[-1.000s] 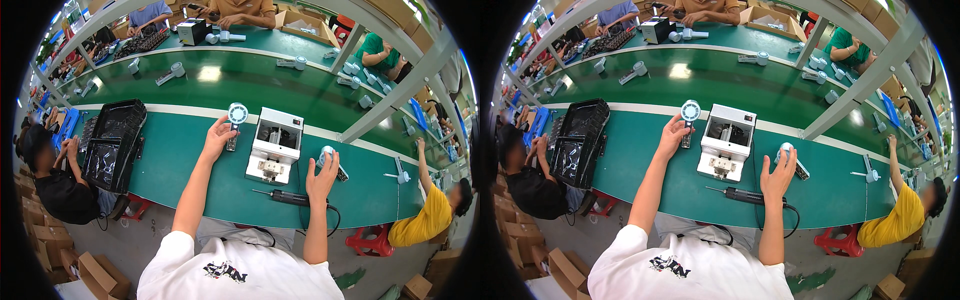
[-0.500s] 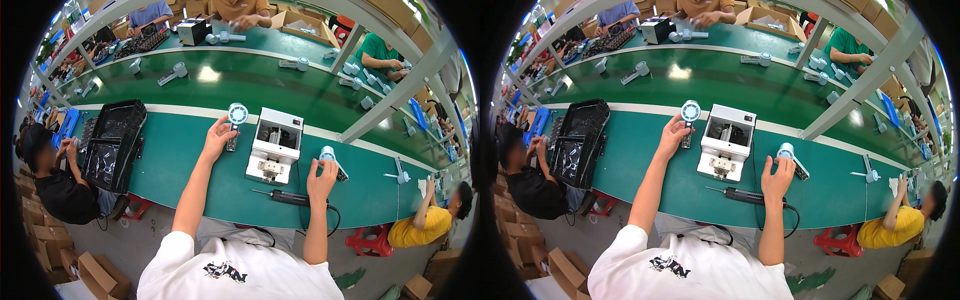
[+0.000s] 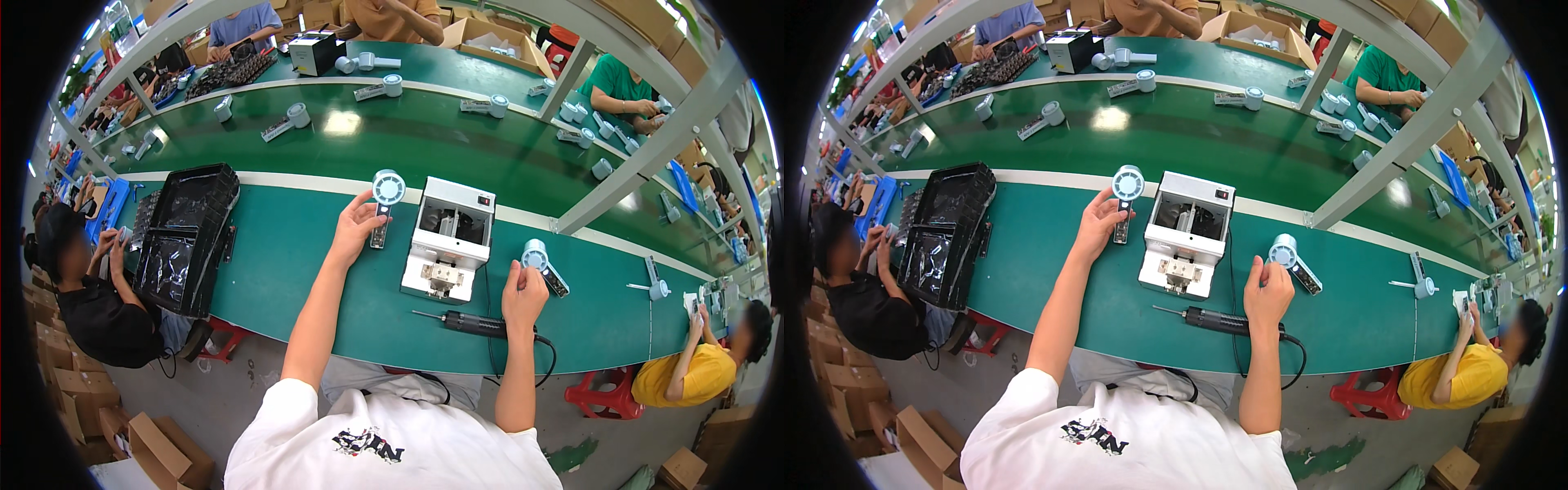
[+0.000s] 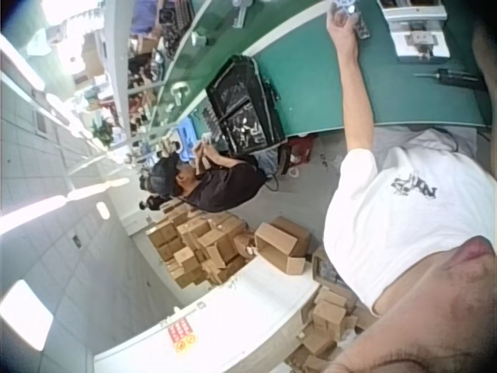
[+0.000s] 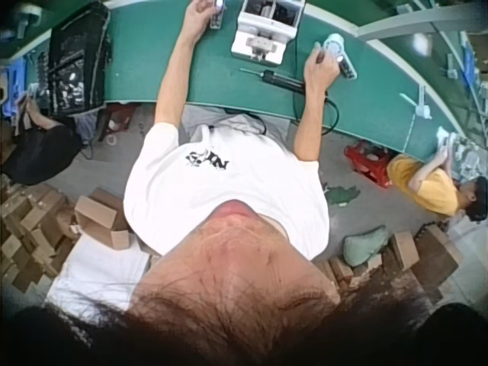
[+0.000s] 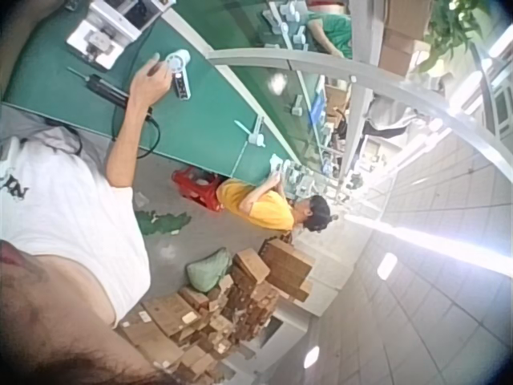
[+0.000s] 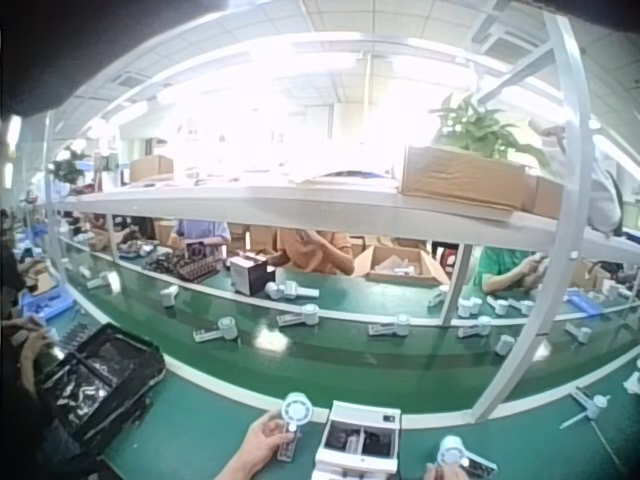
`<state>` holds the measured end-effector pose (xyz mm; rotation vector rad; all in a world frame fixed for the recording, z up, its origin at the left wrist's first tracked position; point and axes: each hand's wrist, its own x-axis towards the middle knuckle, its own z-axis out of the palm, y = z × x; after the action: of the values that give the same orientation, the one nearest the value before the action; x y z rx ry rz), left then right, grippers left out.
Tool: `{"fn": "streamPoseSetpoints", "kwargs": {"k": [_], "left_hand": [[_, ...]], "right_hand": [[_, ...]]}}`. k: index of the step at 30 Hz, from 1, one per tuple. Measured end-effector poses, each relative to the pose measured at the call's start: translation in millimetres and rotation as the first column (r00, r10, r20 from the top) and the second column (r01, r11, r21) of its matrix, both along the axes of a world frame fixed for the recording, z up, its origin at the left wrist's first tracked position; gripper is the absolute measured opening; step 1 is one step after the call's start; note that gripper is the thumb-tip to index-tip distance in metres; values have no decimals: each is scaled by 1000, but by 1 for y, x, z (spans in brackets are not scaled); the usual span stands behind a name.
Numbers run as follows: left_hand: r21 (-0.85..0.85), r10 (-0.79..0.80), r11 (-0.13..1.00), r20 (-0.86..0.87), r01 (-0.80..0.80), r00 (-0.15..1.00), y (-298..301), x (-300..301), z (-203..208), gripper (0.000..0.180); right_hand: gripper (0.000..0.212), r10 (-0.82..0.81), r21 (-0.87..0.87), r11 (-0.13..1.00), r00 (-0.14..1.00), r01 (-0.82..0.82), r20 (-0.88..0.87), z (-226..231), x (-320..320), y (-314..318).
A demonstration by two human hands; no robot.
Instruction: Assembling small handheld fan components by soldering wires and fitting parts together on an electronics assembly line.
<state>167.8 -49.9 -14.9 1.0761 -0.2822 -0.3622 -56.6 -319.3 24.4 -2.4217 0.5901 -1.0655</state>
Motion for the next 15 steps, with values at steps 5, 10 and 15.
{"fn": "streamPoseSetpoints", "kwargs": {"k": [5,10,15], "left_hand": [[2,-6,1000,-3,6,1000,0,0,1,65],[-4,-7,1000,-4,7,1000,0,0,1,65],[-8,-9,1000,-1,9,1000,0,-1,0,65]], "right_hand": [[43,11,-17,1000,999,-11,36,1,0,1],[45,25,7,1000,1000,-25,-1,-4,-3,-1],[45,52,11,999,998,-52,33,-5,-3,-1]]}}
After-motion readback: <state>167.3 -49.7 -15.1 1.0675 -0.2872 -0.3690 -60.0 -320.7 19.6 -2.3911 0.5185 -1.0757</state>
